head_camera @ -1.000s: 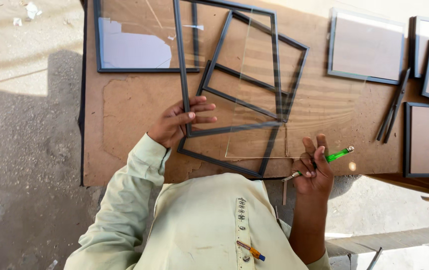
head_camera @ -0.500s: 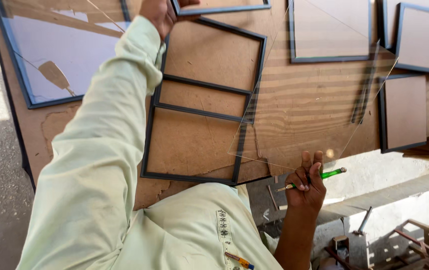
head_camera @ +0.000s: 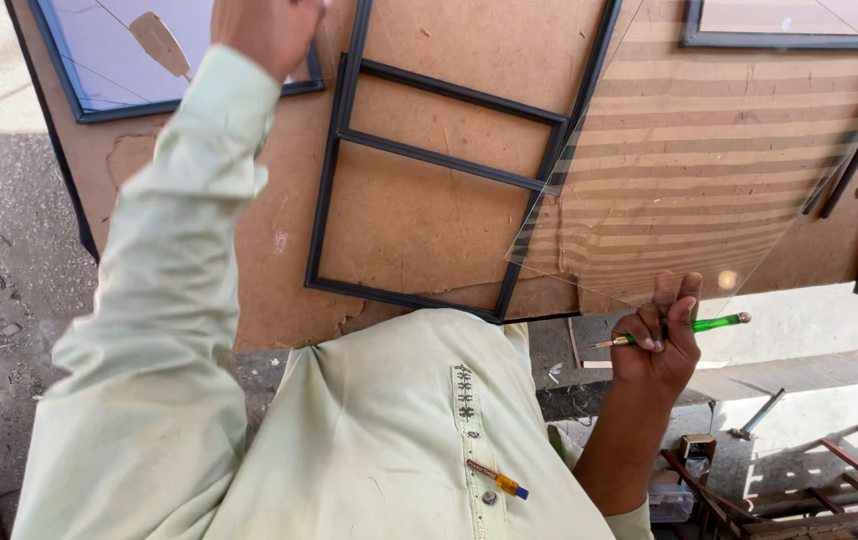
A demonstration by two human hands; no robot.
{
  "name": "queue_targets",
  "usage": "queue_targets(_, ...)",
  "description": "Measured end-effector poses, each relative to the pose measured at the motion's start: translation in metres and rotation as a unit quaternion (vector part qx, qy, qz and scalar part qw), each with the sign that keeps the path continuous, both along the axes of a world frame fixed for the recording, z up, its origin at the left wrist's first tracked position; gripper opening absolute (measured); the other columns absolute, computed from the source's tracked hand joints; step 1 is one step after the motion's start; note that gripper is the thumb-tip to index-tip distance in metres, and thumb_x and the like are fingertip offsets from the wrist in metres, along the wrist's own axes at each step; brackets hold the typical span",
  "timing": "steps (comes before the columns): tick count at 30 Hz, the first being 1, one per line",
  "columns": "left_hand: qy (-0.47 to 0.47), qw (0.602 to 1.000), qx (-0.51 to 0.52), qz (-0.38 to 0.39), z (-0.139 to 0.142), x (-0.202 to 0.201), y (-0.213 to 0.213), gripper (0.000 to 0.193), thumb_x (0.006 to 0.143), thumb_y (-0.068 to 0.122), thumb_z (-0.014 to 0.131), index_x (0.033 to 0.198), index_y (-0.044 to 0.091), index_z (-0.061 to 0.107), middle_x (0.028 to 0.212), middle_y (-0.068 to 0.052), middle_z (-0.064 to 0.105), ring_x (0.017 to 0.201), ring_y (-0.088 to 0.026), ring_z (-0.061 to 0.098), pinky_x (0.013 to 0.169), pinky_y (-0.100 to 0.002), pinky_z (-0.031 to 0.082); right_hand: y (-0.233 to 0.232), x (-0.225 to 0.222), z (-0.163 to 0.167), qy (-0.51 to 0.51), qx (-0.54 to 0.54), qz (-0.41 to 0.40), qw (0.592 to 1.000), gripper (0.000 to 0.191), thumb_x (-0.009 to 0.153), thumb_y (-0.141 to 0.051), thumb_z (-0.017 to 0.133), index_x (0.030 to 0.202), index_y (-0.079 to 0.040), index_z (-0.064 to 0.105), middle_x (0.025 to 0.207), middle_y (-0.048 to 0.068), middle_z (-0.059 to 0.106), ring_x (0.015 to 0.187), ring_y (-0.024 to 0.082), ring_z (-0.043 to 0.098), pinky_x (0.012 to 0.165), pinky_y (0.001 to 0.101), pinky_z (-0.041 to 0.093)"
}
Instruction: The person assembles window frames by placing glass panes into black frames, using a green marker to mark edges, and arranging multiple frames on a wooden workbench. The person handles frames and glass pieces one at a time, occasionally flipping frames and aligning components.
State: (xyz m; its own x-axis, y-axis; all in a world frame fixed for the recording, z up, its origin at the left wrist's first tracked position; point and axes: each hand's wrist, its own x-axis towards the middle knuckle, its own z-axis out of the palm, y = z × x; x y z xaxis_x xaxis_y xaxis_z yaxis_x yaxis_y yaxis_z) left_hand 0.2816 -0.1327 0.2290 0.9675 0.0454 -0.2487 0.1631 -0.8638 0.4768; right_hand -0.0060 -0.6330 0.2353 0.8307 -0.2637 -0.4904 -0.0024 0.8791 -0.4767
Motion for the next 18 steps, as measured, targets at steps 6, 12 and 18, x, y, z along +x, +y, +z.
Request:
queue_targets(6, 0.041, 0.998, 0.010, 0.040, -0.026, -0.140, -0.013, 0.053, 0.096, 0.055, 0.073, 0.094, 0.003, 0.068, 0.086, -0.017, 0.071, 0.082, -0.034, 0.069, 0.074, -0.049, 0.055, -0.005, 0.001, 0.002, -0.021, -0.008, 0.011, 1.000, 0.024, 0.110, -0.018, 0.067, 0.134, -0.013, 0.070, 0.120, 0.015, 0.075, 0.053, 0.005, 0.039, 0.049, 0.0168, 0.039)
queue_targets(12, -0.058, 0.993, 0.093, 0.037, -0.076, -0.169, -0.038, 0.048, 0.082, 0.031, 0.080, 0.111, -0.002, 0.060, 0.104, -0.023, 0.068, 0.088, -0.038, 0.070, 0.068, -0.047, 0.058, -0.004, -0.018, 0.020, -0.054, -0.027, 0.012, 0.998, 0.030, 0.108, -0.017, 0.065, 0.137, -0.011, 0.067, 0.123, 0.017, 0.075, 0.052, 0.004, 0.039, 0.048, 0.0158, 0.038)
queue_targets(18, -0.057, 0.974, -0.217, 0.040, -0.058, -0.182, -0.024, 0.023, 0.095, 0.018, 0.070, 0.109, 0.000, 0.067, 0.093, -0.015, 0.070, 0.084, -0.028, 0.068, 0.074, -0.040, 0.056, -0.004, -0.050, 0.022, -0.076, -0.025, -0.022, 0.997, 0.024, 0.109, -0.017, 0.065, 0.132, -0.010, 0.069, 0.123, 0.019, 0.074, 0.052, 0.005, 0.040, 0.047, 0.0164, 0.040)
